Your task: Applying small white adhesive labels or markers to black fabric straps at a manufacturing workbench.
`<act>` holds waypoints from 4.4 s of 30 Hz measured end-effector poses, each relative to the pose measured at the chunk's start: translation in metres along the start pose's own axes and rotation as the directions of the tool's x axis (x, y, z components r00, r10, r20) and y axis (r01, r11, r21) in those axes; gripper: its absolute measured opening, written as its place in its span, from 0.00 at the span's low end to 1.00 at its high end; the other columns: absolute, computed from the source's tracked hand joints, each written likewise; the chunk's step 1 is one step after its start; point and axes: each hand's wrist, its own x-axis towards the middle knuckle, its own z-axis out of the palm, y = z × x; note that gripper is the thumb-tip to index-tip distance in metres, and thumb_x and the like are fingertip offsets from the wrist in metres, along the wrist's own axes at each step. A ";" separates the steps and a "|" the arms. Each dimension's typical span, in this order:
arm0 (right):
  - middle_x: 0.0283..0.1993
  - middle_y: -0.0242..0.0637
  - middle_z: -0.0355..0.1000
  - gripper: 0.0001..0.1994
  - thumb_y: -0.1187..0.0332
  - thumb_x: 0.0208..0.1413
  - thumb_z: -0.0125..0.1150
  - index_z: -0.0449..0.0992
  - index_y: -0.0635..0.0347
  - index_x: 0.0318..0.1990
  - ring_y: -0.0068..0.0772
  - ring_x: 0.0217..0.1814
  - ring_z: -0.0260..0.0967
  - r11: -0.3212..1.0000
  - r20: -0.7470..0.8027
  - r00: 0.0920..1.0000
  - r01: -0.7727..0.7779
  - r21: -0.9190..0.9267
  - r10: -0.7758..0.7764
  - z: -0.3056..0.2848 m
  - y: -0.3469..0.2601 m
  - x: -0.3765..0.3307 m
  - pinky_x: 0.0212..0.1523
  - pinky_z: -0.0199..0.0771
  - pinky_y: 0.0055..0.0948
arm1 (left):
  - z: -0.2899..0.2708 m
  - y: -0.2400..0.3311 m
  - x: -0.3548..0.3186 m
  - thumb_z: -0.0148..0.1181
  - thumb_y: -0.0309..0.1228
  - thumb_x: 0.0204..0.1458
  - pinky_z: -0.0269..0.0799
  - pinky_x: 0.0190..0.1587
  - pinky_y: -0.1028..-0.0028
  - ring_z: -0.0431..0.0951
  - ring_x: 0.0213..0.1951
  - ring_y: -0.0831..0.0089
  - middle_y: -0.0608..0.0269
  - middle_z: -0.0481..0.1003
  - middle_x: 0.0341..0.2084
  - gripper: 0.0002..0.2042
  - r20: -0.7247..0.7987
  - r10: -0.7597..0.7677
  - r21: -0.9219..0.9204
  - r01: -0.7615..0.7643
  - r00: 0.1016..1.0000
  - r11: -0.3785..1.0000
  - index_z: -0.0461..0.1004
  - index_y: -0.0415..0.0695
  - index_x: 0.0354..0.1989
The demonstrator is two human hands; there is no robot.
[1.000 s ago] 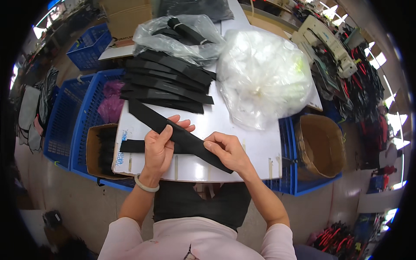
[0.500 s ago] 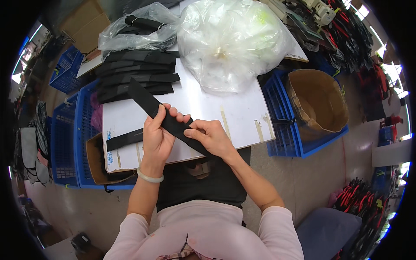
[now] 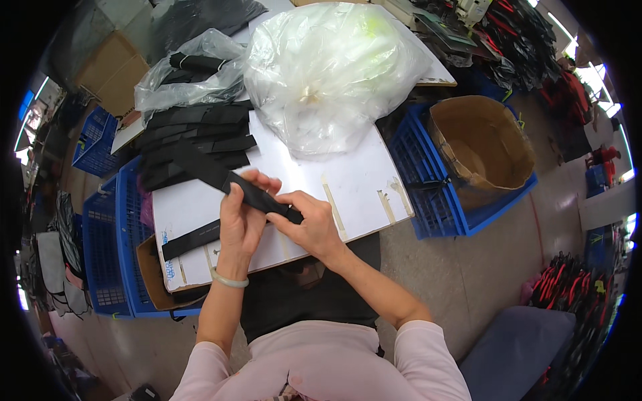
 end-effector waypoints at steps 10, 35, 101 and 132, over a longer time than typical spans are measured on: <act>0.39 0.43 0.77 0.19 0.67 0.43 0.76 0.77 0.66 0.41 0.37 0.37 0.77 0.994 0.172 0.979 0.112 0.016 -0.113 0.010 0.005 0.011 0.37 0.77 0.29 | -0.003 0.007 0.000 0.52 0.50 0.61 0.77 0.42 0.55 0.81 0.33 0.51 0.50 0.76 0.22 0.21 -0.401 -0.089 -0.087 0.058 0.912 0.994 0.65 0.45 0.28; 0.30 0.53 0.78 0.11 0.64 0.43 0.64 0.80 0.64 0.27 0.59 0.35 0.77 0.629 -0.378 0.897 -0.434 -0.645 0.231 0.022 0.105 0.152 0.36 0.74 0.49 | -0.032 0.017 -0.053 0.46 0.51 0.64 0.76 0.39 0.58 0.70 0.15 0.67 0.63 0.65 0.10 0.22 -0.357 -0.104 -0.048 0.093 0.928 0.995 0.63 0.49 0.22; 0.26 0.36 0.75 0.04 0.73 0.54 0.62 0.78 0.66 0.34 0.23 0.24 0.70 0.995 0.401 0.916 -0.060 0.082 0.022 -0.040 -0.034 -0.010 0.24 0.68 0.24 | -0.006 0.022 -0.043 0.63 0.46 0.56 0.68 0.24 0.75 0.62 0.15 0.79 0.65 0.67 0.21 0.18 -0.298 -0.150 -0.073 0.134 0.943 0.988 0.69 0.44 0.28; 0.22 0.34 0.68 0.07 0.73 0.45 0.71 0.77 0.63 0.26 0.29 0.20 0.66 0.989 0.384 0.912 0.149 0.017 -0.144 -0.029 -0.035 -0.011 0.21 0.62 0.26 | -0.009 0.027 -0.039 0.61 0.57 0.51 0.64 0.25 0.75 0.59 0.16 0.79 0.69 0.63 0.17 0.24 -0.372 -0.212 -0.327 0.086 0.904 0.941 0.69 0.47 0.22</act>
